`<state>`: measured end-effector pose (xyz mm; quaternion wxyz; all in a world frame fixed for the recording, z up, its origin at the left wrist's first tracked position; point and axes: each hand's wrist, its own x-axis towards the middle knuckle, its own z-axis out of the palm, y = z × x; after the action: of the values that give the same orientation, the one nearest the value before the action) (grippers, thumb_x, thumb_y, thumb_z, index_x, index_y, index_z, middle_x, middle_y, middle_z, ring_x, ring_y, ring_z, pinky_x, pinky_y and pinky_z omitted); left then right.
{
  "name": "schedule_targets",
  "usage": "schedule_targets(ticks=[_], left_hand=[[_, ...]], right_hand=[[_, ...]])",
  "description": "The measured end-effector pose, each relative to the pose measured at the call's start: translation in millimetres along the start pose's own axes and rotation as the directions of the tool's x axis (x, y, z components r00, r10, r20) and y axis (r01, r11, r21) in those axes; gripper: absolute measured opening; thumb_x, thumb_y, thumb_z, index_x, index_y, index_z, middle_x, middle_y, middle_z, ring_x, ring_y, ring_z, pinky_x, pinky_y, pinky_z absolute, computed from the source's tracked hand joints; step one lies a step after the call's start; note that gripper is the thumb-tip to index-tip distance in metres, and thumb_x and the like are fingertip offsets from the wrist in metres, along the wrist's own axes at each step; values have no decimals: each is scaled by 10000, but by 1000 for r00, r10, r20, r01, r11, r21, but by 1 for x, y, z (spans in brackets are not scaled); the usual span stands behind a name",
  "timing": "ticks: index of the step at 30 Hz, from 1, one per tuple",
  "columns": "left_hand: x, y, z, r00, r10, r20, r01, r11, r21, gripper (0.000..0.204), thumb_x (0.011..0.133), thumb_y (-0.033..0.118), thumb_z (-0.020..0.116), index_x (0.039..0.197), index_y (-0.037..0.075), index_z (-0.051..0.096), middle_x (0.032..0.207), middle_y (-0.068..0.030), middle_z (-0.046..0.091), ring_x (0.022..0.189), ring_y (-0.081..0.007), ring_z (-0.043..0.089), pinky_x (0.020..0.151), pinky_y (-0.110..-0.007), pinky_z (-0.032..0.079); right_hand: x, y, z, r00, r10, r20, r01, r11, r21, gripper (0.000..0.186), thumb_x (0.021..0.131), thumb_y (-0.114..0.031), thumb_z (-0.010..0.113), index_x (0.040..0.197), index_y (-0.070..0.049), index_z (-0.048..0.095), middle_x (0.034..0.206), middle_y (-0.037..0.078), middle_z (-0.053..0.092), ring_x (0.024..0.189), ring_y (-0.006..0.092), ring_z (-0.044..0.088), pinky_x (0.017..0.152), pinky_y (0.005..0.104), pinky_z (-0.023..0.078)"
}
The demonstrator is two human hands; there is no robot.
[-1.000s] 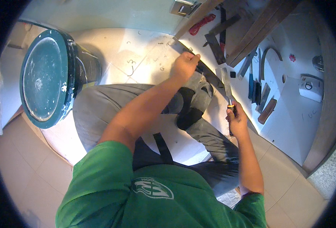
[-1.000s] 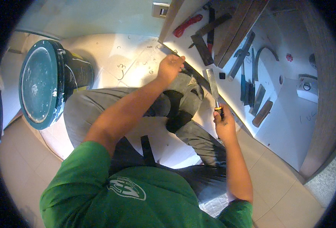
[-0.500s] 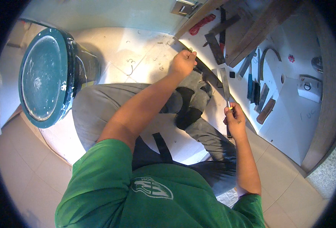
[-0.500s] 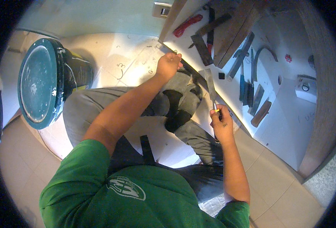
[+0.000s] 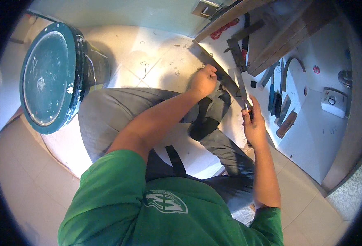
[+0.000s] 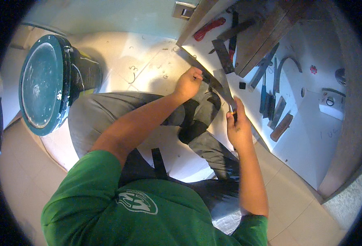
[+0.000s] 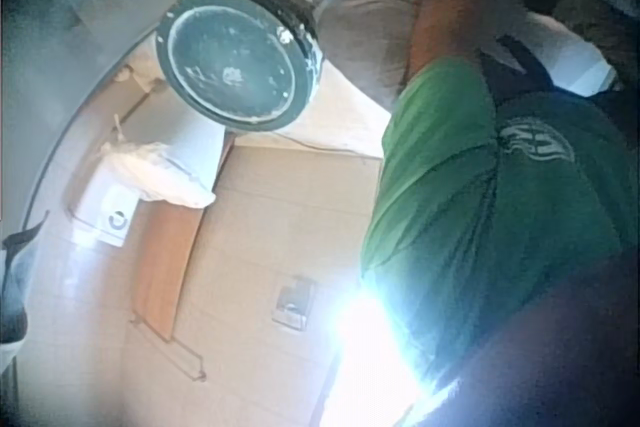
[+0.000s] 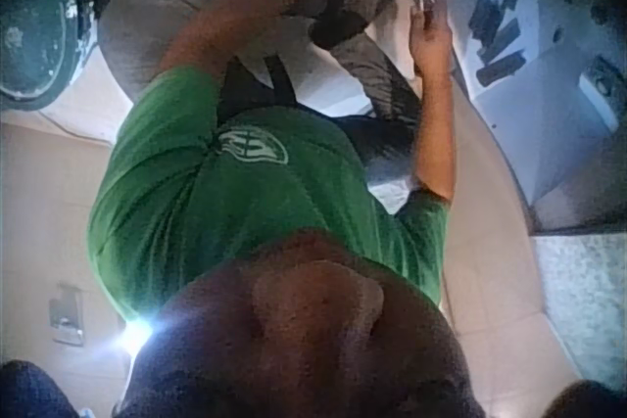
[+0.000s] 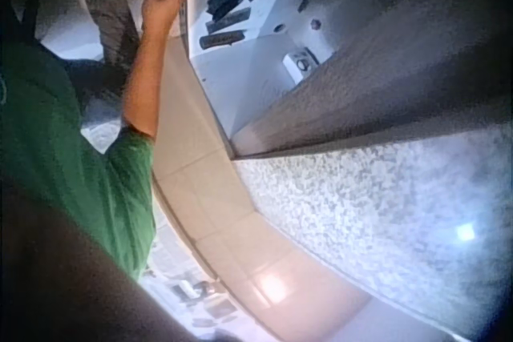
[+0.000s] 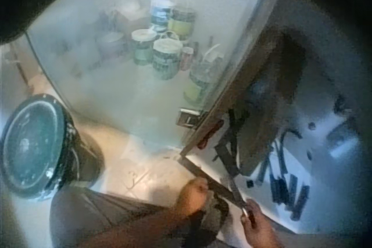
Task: The person sits on the floor under a bathroom vanity and installs a wooden trim piece along the cabinet's bottom edge. They use a screwdriver to drive screws into the trim, securing it in place.
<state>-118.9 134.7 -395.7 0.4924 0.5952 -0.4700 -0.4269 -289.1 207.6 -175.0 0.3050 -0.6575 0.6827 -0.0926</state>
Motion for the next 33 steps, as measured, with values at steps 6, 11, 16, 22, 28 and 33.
schedule_targets(ticks=[6, 11, 16, 22, 28, 33], left_hand=[[-8, 46, -5, 903, -374, 213, 430, 781, -453, 499, 1051, 468, 508, 996, -6, 654, 824, -109, 694, 720, -186, 639, 686, -318, 516], [0, 64, -2, 907, -366, 207, 420, 757, -501, 492, 1042, 451, 552, 936, -23, 629, 758, -112, 665, 632, -178, 626, 634, -317, 512], [8, 62, 1, 885, -416, 208, 458, 699, -549, 338, 1023, 337, 625, 934, 11, 634, 784, -59, 628, 622, -161, 620, 613, -285, 494], [14, 78, -6, 818, -489, 304, 566, 588, -578, 281, 1021, 308, 618, 917, 47, 601, 709, -53, 605, 542, -167, 605, 591, -276, 459], [15, 84, -9, 808, -517, 282, 567, 554, -609, 275, 1011, 320, 632, 900, 76, 571, 644, -41, 567, 526, -159, 579, 585, -274, 409], [17, 96, -11, 784, -558, 271, 593, 545, -593, 267, 1014, 322, 626, 917, 81, 562, 643, -39, 559, 537, -153, 555, 577, -281, 398]], right_hand=[[38, -20, 8, 978, -179, 107, 203, 933, -296, 562, 955, -79, 619, 1483, -260, 551, 967, 201, 652, 853, 378, 678, 782, 465, 551], [55, -25, 15, 967, -209, 144, 247, 902, -353, 552, 946, -93, 620, 1465, -273, 571, 964, 169, 647, 816, 354, 686, 750, 475, 561], [62, -26, 20, 960, -213, 183, 268, 888, -373, 581, 946, -85, 633, 1493, -259, 543, 951, 165, 636, 818, 342, 670, 767, 445, 550], [67, -2, 12, 966, -169, 194, 207, 958, -200, 634, 915, -157, 692, 1512, -211, 484, 1049, 202, 687, 909, 392, 684, 836, 463, 542], [53, -5, -35, 923, 124, 364, -67, 984, -166, 502, 906, -239, 722, 1368, -111, 570, 980, 197, 712, 905, 377, 697, 841, 432, 535], [34, -2, -48, 938, 142, 315, -120, 989, -89, 443, 922, -279, 712, 1311, -94, 612, 943, 174, 703, 856, 318, 691, 806, 397, 529]])
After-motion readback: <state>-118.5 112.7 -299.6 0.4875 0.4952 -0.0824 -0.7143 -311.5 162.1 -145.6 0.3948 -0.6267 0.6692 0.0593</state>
